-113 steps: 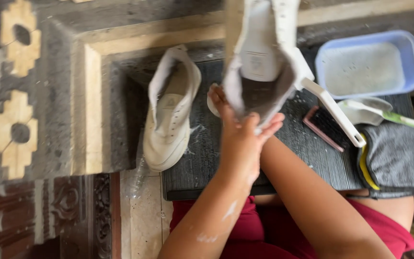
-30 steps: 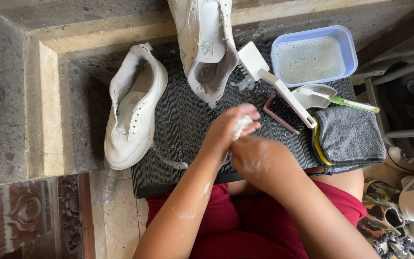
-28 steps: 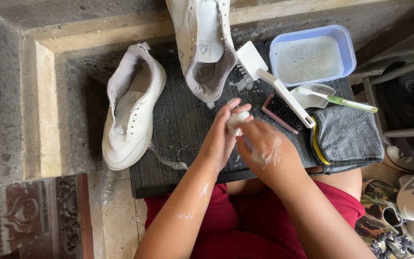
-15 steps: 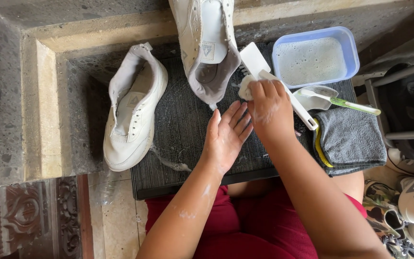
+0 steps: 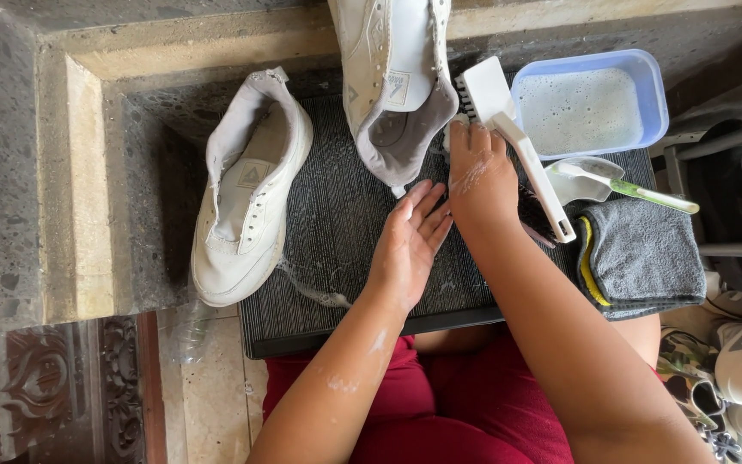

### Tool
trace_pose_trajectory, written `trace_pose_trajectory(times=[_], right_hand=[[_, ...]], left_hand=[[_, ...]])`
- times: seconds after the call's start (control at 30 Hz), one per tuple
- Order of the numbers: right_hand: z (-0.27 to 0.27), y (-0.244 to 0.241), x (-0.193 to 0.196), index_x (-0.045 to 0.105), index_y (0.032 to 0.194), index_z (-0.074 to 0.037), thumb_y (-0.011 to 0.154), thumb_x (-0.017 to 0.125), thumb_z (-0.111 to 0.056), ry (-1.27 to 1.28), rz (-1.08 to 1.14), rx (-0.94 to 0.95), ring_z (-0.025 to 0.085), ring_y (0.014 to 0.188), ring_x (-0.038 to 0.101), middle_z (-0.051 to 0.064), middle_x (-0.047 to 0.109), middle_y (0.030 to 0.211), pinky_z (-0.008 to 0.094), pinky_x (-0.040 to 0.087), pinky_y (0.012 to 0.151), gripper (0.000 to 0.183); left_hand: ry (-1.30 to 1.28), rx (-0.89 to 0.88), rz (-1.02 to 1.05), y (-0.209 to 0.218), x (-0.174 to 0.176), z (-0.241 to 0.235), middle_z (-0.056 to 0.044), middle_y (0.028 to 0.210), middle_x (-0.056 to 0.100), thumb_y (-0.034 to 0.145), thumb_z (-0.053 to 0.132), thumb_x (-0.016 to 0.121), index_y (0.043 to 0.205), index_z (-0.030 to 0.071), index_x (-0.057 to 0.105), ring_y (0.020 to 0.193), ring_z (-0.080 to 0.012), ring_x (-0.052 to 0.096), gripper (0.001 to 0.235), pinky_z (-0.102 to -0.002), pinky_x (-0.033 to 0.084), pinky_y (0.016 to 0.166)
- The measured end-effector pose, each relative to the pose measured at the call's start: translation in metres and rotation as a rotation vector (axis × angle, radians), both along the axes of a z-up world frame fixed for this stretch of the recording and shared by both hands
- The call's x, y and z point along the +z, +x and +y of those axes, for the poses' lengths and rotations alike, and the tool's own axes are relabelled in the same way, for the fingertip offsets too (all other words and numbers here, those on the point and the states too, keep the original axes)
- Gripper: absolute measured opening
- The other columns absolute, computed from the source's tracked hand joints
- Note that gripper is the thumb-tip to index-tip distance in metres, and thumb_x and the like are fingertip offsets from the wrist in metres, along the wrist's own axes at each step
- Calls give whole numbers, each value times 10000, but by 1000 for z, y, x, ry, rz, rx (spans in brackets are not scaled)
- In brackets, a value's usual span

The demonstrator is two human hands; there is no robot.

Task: The person cleans white sneakers by scrubbing the soles with a brush and soapy water, and then wipes the surfaces with a wet paper towel.

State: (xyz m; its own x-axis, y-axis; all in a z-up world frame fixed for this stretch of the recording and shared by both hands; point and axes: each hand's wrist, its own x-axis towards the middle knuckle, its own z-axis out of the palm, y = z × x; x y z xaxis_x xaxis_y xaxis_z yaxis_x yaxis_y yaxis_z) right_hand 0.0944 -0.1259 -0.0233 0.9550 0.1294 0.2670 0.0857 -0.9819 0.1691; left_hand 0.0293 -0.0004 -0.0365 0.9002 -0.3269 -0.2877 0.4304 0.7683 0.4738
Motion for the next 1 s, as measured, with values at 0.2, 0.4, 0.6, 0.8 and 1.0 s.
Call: trace_pose_trajectory(times=[0.2, 0.4, 0.6, 0.8, 1.0], right_hand=[[-6, -4, -14, 585, 1306, -83, 873, 715, -89, 27, 40, 54, 325, 1099, 686, 120, 649, 1096, 407, 659, 754, 452], [-6, -24, 21, 663, 1172, -109, 956, 621, -90, 587, 173, 121, 327, 986, 716, 147, 703, 954, 423, 629, 778, 221], [6, -15, 31, 646, 1138, -60, 913, 597, -13, -14, 310, 80, 269, 1021, 704, 141, 645, 1037, 378, 622, 864, 235], [33, -37, 11, 662, 1117, 28, 917, 588, -41, 240, 250, 184, 315, 1011, 716, 187, 669, 1008, 428, 606, 913, 224], [72, -96, 15, 694, 1041, -48, 883, 626, -64, 354, 134, 358, 272, 960, 742, 115, 714, 891, 412, 554, 979, 173]], left_hand=[[40, 95, 72, -1, 15, 11, -302, 1568, 284, 1047, 309, 375, 1528, -41, 272, 1433, -428, 353, 604, -445, 355, 1160], [134, 122, 120, -4, 31, 33, -307, 1456, 423, 1045, 252, 367, 1425, -58, 369, 1333, -431, 484, 490, -471, 430, 1107], [515, 82, 95, -19, 76, 67, -333, 1350, 532, 1044, 238, 382, 1364, -84, 481, 1250, -437, 574, 465, -500, 513, 1032], [880, 134, -123, -30, 70, 94, -311, 1325, 570, 1059, 203, 372, 1305, -80, 531, 1254, -432, 575, 407, -489, 515, 1031], [1079, 123, -184, -48, 81, 105, -356, 1306, 566, 1028, 159, 437, 1310, -110, 544, 1266, -475, 543, 404, -551, 454, 1071]])
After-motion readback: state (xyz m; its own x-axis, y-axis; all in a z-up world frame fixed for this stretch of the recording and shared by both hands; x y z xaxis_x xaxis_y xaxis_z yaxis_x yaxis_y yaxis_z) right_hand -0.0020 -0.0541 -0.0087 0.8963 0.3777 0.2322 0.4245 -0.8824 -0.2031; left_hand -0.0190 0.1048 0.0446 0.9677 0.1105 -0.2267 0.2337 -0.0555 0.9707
